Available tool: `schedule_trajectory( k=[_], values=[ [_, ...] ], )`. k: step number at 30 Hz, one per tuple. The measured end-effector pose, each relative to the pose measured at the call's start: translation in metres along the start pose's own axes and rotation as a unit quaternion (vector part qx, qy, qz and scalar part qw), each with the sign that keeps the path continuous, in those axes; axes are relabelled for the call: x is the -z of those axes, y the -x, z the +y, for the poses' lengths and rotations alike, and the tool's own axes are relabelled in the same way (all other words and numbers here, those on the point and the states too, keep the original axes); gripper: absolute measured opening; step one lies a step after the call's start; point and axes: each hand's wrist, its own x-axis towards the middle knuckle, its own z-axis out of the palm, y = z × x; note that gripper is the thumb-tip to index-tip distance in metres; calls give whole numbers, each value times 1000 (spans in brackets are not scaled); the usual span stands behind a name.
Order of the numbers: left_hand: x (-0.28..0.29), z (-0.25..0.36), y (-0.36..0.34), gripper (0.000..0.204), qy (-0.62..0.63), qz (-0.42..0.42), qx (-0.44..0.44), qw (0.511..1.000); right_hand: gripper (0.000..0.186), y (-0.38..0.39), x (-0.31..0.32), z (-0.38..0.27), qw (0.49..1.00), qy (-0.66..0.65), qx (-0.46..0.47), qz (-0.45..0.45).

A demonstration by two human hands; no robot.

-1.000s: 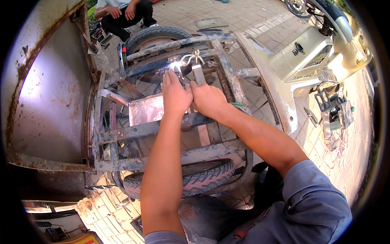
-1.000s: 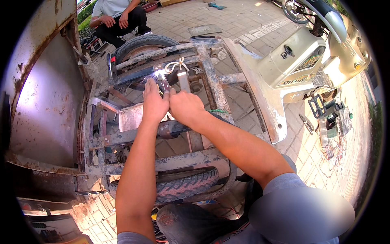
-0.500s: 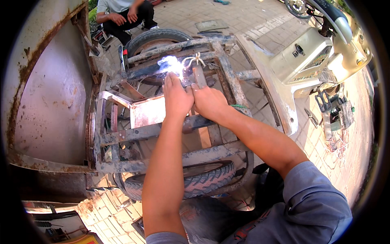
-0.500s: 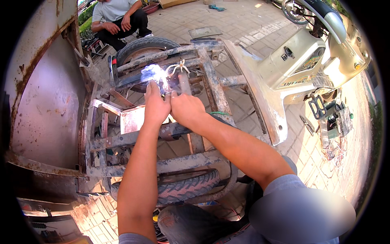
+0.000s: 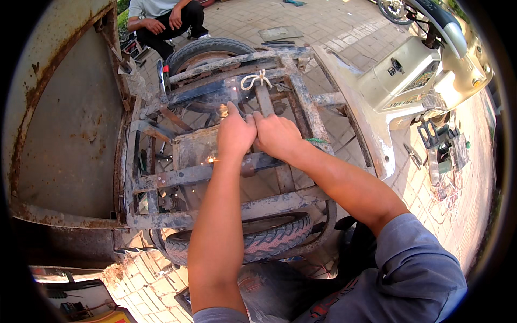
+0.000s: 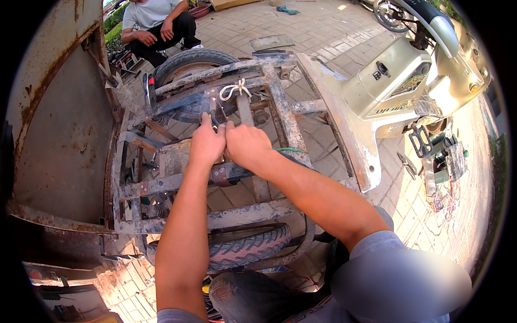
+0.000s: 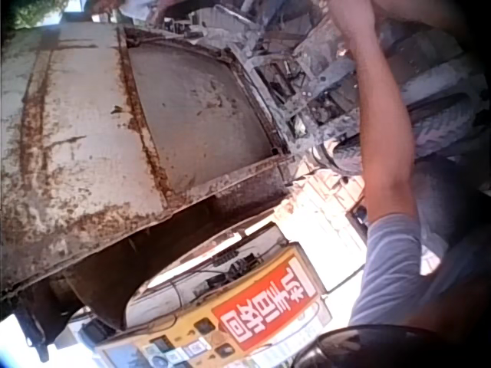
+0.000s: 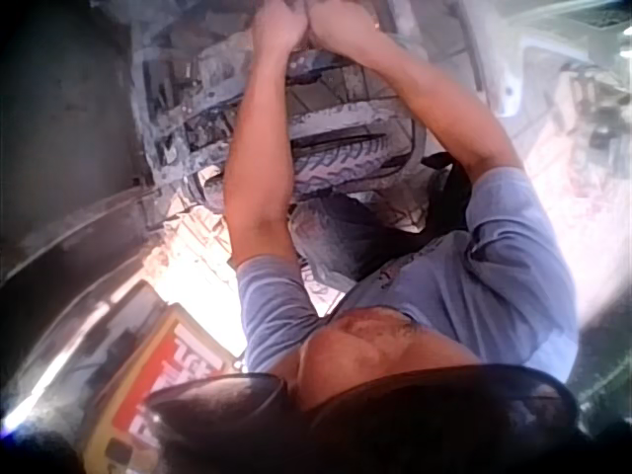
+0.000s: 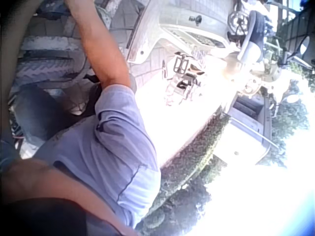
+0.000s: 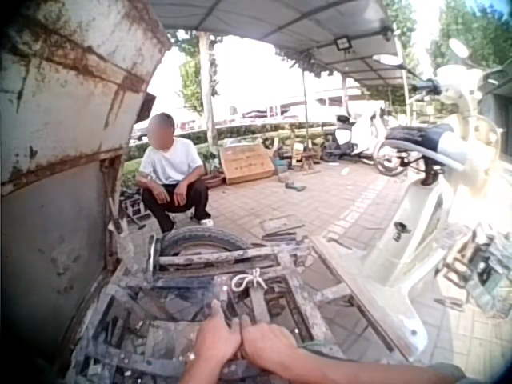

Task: The person welds a metal frame attached to a three-wheeled vehicle. They position a metal rod, weld it to the frame, and then inspect the weld. The person also moves around the vehicle to access different parts of the frame.

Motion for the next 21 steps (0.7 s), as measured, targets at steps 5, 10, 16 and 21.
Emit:
schedule_trajectory(
  k=[5, 10, 16, 21],
  values=[
    [0, -1, -1, 70, -5, -2, -1, 1000, 32, 0, 1, -2, 1000, 2, -3, 4],
    [1, 2, 1, 69, -5, -2, -8, 1000, 32, -1, -1, 1, 1000, 6, 1, 10],
    [5, 6, 2, 70, -9, -10, -8, 1000, 35, -1, -2, 3, 1000, 2, 1, 6],
    [2, 3, 0, 70, -14, -9, -4, 1000, 39, -1, -1, 1, 1000, 5, -2, 5]
  ],
)
